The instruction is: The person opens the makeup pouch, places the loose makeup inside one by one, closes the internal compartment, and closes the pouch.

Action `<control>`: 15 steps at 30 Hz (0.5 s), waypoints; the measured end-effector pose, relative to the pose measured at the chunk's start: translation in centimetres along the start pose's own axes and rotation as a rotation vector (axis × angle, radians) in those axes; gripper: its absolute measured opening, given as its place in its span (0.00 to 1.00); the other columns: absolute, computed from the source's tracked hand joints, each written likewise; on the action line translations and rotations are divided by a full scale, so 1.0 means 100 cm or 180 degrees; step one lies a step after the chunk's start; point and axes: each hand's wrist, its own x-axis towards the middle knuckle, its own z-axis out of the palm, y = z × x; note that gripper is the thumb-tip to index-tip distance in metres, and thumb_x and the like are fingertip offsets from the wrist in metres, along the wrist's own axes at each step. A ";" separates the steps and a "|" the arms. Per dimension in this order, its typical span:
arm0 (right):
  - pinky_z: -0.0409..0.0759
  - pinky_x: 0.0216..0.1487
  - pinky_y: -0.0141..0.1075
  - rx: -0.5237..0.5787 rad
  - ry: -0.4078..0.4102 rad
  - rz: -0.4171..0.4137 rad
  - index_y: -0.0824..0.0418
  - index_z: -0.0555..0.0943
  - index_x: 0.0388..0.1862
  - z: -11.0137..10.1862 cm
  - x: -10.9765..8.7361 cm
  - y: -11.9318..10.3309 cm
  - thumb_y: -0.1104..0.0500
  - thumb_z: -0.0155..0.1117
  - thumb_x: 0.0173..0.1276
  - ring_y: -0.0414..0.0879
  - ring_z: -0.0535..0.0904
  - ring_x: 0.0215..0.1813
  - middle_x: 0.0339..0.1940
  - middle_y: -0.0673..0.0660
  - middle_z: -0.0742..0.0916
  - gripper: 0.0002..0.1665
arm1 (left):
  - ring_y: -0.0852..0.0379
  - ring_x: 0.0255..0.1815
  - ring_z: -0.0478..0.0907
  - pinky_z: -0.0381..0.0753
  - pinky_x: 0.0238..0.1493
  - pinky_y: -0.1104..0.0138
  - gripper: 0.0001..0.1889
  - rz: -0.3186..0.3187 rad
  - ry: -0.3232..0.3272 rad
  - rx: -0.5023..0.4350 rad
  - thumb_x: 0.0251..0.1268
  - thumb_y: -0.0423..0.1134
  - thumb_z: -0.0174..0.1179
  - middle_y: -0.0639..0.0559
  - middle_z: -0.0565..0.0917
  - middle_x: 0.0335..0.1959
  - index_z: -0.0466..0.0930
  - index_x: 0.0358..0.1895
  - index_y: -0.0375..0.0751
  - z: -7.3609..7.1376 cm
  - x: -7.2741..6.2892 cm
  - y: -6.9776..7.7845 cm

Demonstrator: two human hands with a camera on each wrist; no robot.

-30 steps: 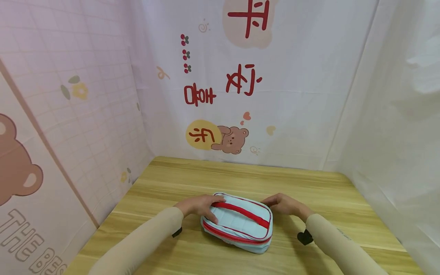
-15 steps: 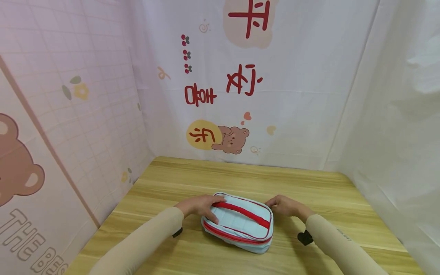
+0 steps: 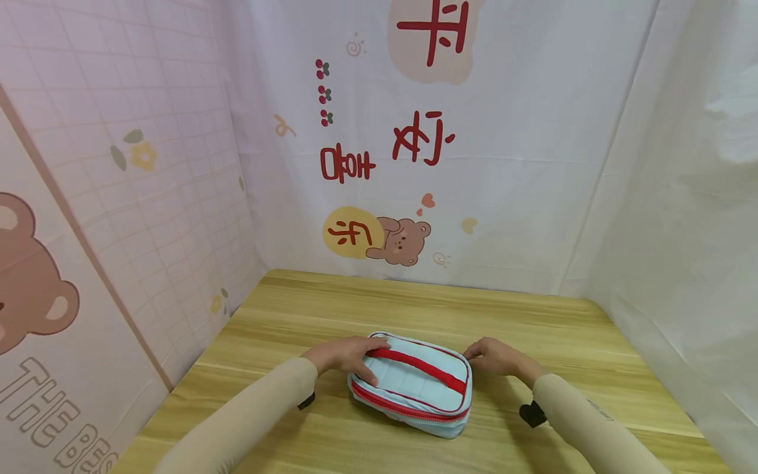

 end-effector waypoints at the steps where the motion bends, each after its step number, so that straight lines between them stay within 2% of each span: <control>1: 0.78 0.43 0.35 -0.0013 0.0011 0.0023 0.58 0.89 0.39 0.000 -0.001 0.000 0.65 0.61 0.69 0.35 0.78 0.39 0.35 0.45 0.87 0.09 | 0.52 0.72 0.62 0.63 0.70 0.52 0.44 -0.0003 0.0008 0.0001 0.53 0.55 0.74 0.56 0.66 0.73 0.63 0.75 0.59 0.000 0.000 -0.001; 5: 0.74 0.38 0.33 -0.0140 0.0046 0.0026 0.54 0.88 0.36 -0.001 -0.003 0.000 0.63 0.62 0.69 0.34 0.73 0.34 0.31 0.41 0.85 0.09 | 0.52 0.72 0.62 0.63 0.70 0.53 0.44 0.0030 0.0052 -0.0006 0.54 0.56 0.73 0.55 0.66 0.73 0.63 0.75 0.58 0.003 -0.001 -0.001; 11: 0.79 0.38 0.36 -0.0597 0.0116 -0.0181 0.54 0.88 0.35 -0.002 -0.005 -0.005 0.64 0.65 0.67 0.33 0.77 0.34 0.32 0.39 0.85 0.08 | 0.51 0.72 0.63 0.62 0.71 0.53 0.43 0.0112 0.0137 -0.0101 0.55 0.54 0.73 0.52 0.67 0.73 0.64 0.74 0.52 0.007 -0.005 0.001; 15: 0.79 0.37 0.36 -0.0703 0.0175 -0.0217 0.53 0.88 0.33 -0.004 -0.009 -0.008 0.62 0.66 0.66 0.32 0.76 0.33 0.30 0.39 0.85 0.06 | 0.50 0.71 0.64 0.62 0.71 0.54 0.43 0.0137 0.0184 -0.0107 0.55 0.52 0.73 0.51 0.68 0.72 0.64 0.74 0.49 0.008 -0.005 0.004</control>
